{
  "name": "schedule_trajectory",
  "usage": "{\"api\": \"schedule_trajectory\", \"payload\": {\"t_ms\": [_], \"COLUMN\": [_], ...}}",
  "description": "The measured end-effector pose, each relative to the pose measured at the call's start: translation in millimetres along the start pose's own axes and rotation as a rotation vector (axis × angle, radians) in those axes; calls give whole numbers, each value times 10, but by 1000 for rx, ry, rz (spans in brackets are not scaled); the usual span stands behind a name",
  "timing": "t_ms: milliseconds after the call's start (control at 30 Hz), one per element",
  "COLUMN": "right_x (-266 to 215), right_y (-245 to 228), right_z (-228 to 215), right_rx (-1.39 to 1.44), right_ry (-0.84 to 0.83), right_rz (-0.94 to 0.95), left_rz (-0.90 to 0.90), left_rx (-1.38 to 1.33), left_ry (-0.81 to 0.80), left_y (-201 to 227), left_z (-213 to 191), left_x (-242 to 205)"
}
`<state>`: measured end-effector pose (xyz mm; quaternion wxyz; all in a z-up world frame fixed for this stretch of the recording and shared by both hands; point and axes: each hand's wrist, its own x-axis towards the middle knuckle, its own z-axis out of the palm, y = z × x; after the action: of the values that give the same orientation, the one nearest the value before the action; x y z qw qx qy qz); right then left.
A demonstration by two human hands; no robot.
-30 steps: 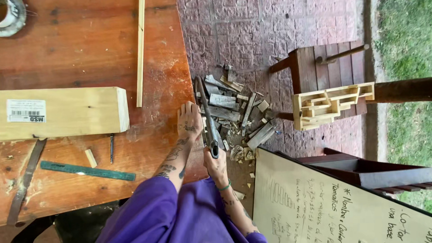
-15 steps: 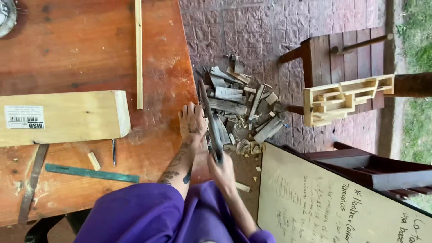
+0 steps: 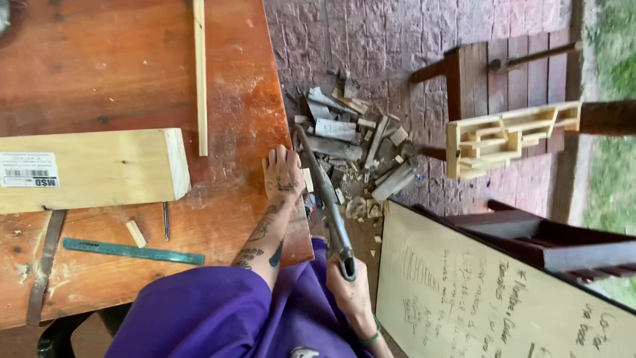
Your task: The person uses a hand saw to cut small wooden blocks on a workbench. They hold each block with one hand and saw with the other, producing wood shavings that fall onto the floor. The person repeatedly picks up blocks, saws them, and sets them aside.
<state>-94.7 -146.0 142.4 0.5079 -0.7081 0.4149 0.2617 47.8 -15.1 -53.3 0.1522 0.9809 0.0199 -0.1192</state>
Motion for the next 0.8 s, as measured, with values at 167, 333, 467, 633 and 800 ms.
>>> {"api": "schedule_trajectory", "payload": {"t_ms": [167,333,467,633,800], "right_x": [1083,326,171,614,-144], "right_y": [134,20,234,-387,63], "right_z": [632,54,9,396,-285], "right_rx": [-39,-55,93,-10,-51], "right_ry": [-13,-21,-32,-41,-122], "right_rz": [-323,-210,-93,-166,-29], "left_rz": [164,138,153,172,114], "left_rx": [-65,-5,-31,-63,-38], "left_ry": [387,468,475,467,418], "left_y": [-55,27,-31,-32,-41], "left_z": [-51,-132,98,52,144], "left_x": [108,185,100,49,4]}}
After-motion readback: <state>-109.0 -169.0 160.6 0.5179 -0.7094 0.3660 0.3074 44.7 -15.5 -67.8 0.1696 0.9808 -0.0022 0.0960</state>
